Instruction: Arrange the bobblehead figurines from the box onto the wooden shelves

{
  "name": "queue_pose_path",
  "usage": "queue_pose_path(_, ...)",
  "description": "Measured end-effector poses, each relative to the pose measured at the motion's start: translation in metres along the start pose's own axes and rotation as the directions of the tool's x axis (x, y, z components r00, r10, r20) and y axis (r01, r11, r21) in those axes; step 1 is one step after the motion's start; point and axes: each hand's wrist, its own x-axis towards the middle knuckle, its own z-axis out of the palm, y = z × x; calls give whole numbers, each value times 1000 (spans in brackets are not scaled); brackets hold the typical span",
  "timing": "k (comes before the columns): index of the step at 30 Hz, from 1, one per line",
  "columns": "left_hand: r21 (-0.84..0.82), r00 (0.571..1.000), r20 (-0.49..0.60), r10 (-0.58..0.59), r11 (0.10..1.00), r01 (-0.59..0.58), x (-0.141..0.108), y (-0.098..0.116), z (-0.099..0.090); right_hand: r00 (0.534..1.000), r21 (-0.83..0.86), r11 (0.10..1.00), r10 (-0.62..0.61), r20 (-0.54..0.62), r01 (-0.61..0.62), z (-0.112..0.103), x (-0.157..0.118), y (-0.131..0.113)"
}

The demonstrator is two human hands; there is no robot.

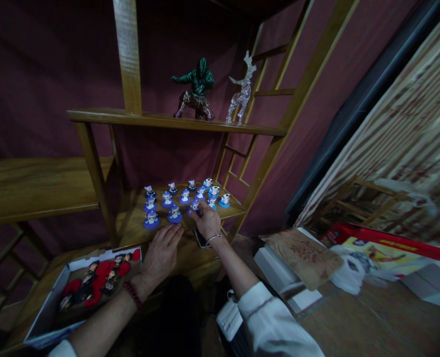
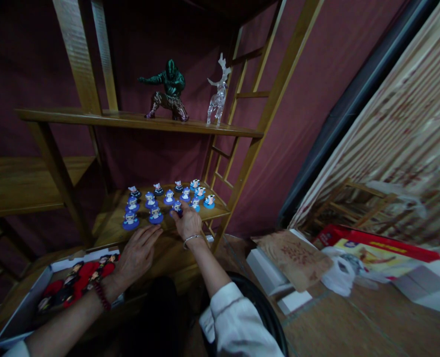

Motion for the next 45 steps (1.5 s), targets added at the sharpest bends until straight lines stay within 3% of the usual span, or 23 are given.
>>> queue_pose_path(39, 3, 1000, -9, -28, 1000, 28, 3, 4, -3, 997, 116, 992, -62, 48, 56, -10, 0, 1)
queue_pose_path(45, 75, 997, 64, -29, 997, 25, 16, 16, -4, 997, 133, 989, -65, 44, 59, -11, -1, 2)
